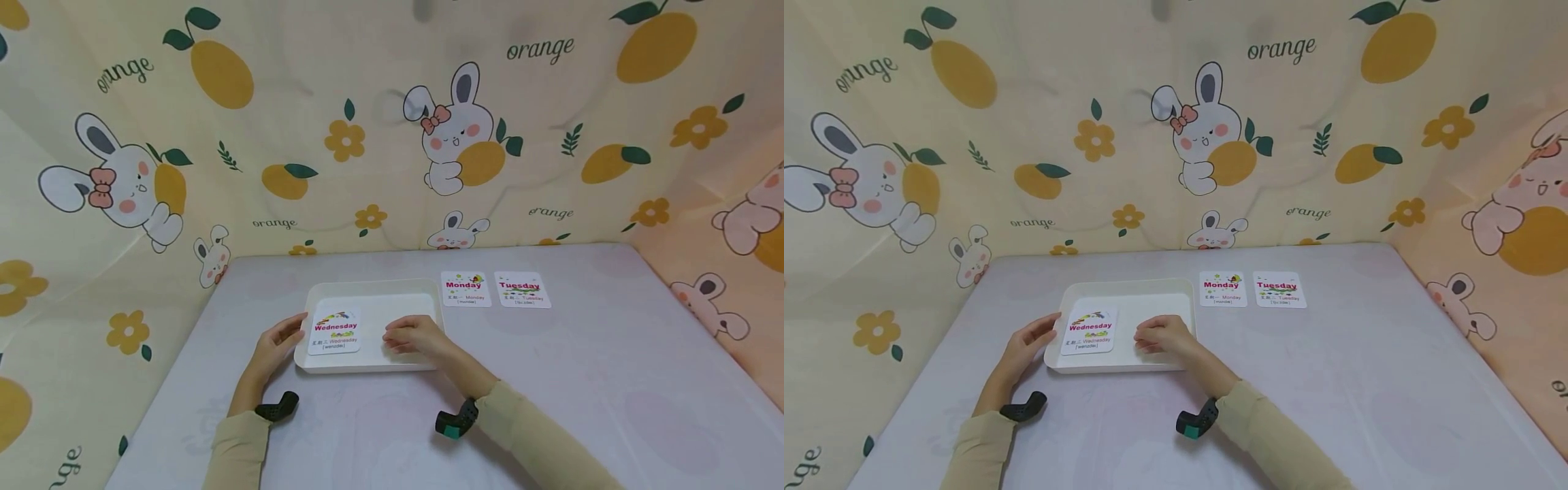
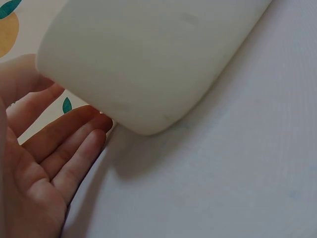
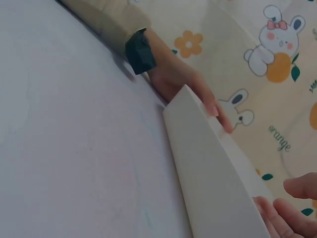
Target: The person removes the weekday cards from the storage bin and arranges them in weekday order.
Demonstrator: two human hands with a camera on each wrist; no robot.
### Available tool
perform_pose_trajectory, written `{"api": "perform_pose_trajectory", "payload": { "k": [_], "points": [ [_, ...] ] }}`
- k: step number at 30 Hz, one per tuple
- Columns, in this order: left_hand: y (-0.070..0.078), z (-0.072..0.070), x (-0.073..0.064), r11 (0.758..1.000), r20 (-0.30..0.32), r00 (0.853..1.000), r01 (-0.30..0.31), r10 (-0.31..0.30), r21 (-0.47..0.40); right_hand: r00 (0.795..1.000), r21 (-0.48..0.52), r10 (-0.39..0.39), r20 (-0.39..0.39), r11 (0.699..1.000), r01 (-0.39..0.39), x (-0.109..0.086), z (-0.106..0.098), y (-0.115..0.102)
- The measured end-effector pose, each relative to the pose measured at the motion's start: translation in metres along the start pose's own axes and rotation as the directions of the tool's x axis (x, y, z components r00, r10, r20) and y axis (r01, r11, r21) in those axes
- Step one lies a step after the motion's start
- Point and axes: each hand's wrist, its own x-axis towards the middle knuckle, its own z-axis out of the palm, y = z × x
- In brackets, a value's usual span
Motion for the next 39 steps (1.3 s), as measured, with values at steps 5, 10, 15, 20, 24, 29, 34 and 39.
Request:
{"api": "perform_pose_trajectory", "payload": {
  "k": [5,10,15,20,24,29,34,39],
  "points": [
    [0.000,0.000,0.000,1.000,-0.001,1.000,-0.014,0.014,-0.008,0.999,0.031,0.036,-0.012,0.999,-0.036,0.006,0.006,0.003],
    [-0.002,0.000,0.001,1.000,0.002,1.000,-0.029,0.029,0.000,0.998,0.089,0.065,-0.015,0.994,-0.063,0.013,0.011,0.005],
    [-0.002,-0.001,0.001,0.999,-0.004,0.999,-0.047,0.047,0.015,0.996,0.108,0.087,-0.027,0.991,-0.083,0.018,0.019,0.006],
    [-0.002,-0.001,0.000,0.999,-0.004,0.999,-0.049,0.049,0.021,0.994,0.123,0.099,-0.038,0.988,-0.093,0.023,0.025,0.006],
    [-0.003,-0.001,0.001,0.999,0.000,0.999,-0.039,0.039,0.013,0.992,0.138,0.116,-0.045,0.984,-0.109,0.027,0.029,0.007],
    [-0.003,-0.001,0.001,0.999,-0.001,0.999,-0.044,0.044,0.019,0.989,0.133,0.135,-0.056,0.983,-0.127,0.033,0.033,0.008],
    [-0.004,-0.001,0.001,0.999,-0.003,0.999,-0.051,0.051,0.016,0.988,0.140,0.141,-0.067,0.981,-0.131,0.037,0.037,0.009],
    [-0.004,-0.001,0.001,0.999,0.005,0.999,-0.051,0.051,0.006,0.986,0.155,0.154,-0.063,0.978,-0.143,0.037,0.040,0.007]
  ]
}}
